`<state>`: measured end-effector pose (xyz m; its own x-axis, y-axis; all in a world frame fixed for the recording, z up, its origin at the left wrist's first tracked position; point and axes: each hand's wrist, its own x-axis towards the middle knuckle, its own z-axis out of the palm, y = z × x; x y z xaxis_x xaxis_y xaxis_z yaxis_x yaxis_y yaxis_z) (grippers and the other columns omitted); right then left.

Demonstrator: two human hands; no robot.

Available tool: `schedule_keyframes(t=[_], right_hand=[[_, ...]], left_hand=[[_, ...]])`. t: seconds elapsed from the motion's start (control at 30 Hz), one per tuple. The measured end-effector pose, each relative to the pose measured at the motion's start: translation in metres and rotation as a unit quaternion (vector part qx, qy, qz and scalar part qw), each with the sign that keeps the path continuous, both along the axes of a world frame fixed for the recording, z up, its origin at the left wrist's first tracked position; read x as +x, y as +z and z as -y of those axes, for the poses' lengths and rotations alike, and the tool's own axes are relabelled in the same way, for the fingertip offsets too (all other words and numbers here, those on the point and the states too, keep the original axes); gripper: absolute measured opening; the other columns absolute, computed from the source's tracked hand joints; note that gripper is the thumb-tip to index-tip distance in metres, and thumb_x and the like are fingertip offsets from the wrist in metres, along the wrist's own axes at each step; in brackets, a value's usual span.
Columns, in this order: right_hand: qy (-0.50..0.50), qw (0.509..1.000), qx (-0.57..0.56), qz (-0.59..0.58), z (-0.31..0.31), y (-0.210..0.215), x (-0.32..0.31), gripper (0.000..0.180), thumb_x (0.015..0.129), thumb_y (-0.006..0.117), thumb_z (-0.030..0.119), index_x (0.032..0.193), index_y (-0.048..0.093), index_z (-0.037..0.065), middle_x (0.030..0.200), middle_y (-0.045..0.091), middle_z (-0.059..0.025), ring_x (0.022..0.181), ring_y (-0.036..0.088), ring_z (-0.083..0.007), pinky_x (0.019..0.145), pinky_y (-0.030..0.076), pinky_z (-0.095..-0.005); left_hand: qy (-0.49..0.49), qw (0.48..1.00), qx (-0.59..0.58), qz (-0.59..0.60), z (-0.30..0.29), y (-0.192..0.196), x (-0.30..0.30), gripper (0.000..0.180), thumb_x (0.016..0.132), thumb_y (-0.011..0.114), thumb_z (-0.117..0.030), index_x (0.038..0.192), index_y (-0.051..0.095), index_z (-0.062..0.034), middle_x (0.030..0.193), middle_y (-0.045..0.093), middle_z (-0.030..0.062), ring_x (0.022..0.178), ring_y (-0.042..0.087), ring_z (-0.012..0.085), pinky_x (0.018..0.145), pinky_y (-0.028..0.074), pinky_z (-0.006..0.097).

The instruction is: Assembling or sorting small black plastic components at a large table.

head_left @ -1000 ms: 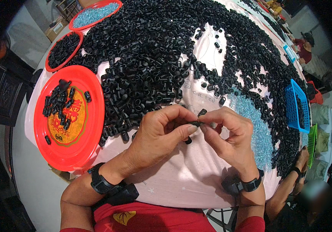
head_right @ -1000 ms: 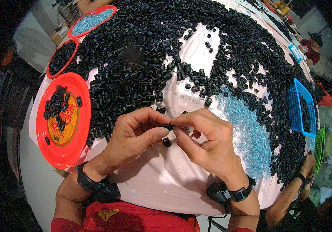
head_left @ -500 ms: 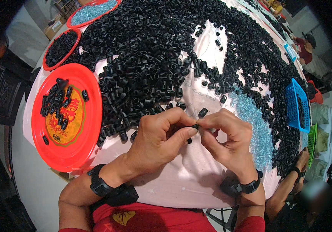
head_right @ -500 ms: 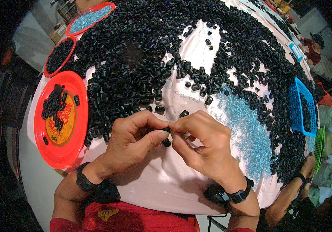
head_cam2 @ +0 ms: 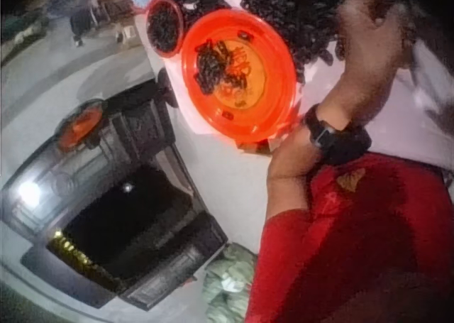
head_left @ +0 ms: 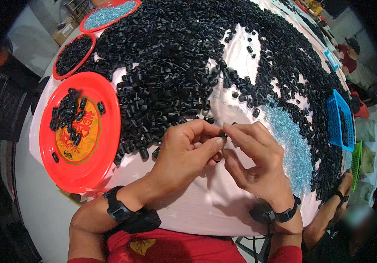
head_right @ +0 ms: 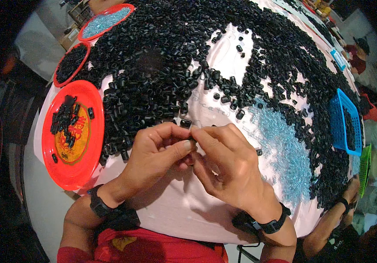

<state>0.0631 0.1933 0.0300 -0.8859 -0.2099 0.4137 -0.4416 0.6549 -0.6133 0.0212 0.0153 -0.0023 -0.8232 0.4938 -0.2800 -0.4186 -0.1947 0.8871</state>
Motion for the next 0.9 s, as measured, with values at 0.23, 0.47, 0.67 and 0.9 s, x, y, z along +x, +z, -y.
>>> schedule_keyframes(t=[0.23,0.47,0.67,0.9], right_hand=[[0.0,0.996,0.063,-0.063,0.0,-0.004,0.0,0.05,0.07,0.085,-0.002,0.118,0.07,-0.003,0.101,0.07,-0.0163,0.084,0.066,-0.0301,0.07,0.055,-0.0363],[-0.023,0.999,0.038,-0.019,0.0,-0.005,0.003,0.054,0.067,0.086,0.0,0.119,0.071,-0.001,0.104,0.07,-0.0153,0.087,0.067,-0.0292,0.073,0.055,-0.0355],[-0.012,0.999,0.002,0.035,-0.002,-0.001,-0.001,0.053,0.069,0.087,0.005,0.119,0.072,0.0,0.108,0.071,-0.015,0.093,0.067,-0.0291,0.082,0.054,-0.0379],[-0.005,1.0,0.014,0.004,-0.008,-0.005,-0.003,0.047,0.071,0.085,0.005,0.116,0.073,0.0,0.105,0.072,-0.0144,0.088,0.067,-0.0288,0.078,0.054,-0.0367]], left_hand=[[-0.035,0.998,0.038,0.033,0.001,0.003,-0.001,0.015,0.102,0.064,-0.012,0.109,0.068,0.0014,0.091,0.07,0.0019,0.08,0.066,0.006,0.07,0.052,0.021],[-0.085,0.99,0.084,0.073,0.003,0.007,-0.003,0.013,0.102,0.063,-0.016,0.109,0.065,-0.0041,0.097,0.07,0.0008,0.081,0.064,0.0052,0.074,0.053,0.021],[-0.101,0.988,0.086,0.085,0.005,0.011,-0.006,0.016,0.103,0.062,-0.019,0.11,0.065,-0.0057,0.1,0.068,-0.0005,0.087,0.063,0.0049,0.079,0.052,0.023],[-0.116,0.983,0.104,0.094,0.008,0.01,-0.007,0.026,0.105,0.061,-0.025,0.12,0.066,-0.0036,0.102,0.069,0.0005,0.09,0.065,0.0073,0.081,0.053,0.023]])
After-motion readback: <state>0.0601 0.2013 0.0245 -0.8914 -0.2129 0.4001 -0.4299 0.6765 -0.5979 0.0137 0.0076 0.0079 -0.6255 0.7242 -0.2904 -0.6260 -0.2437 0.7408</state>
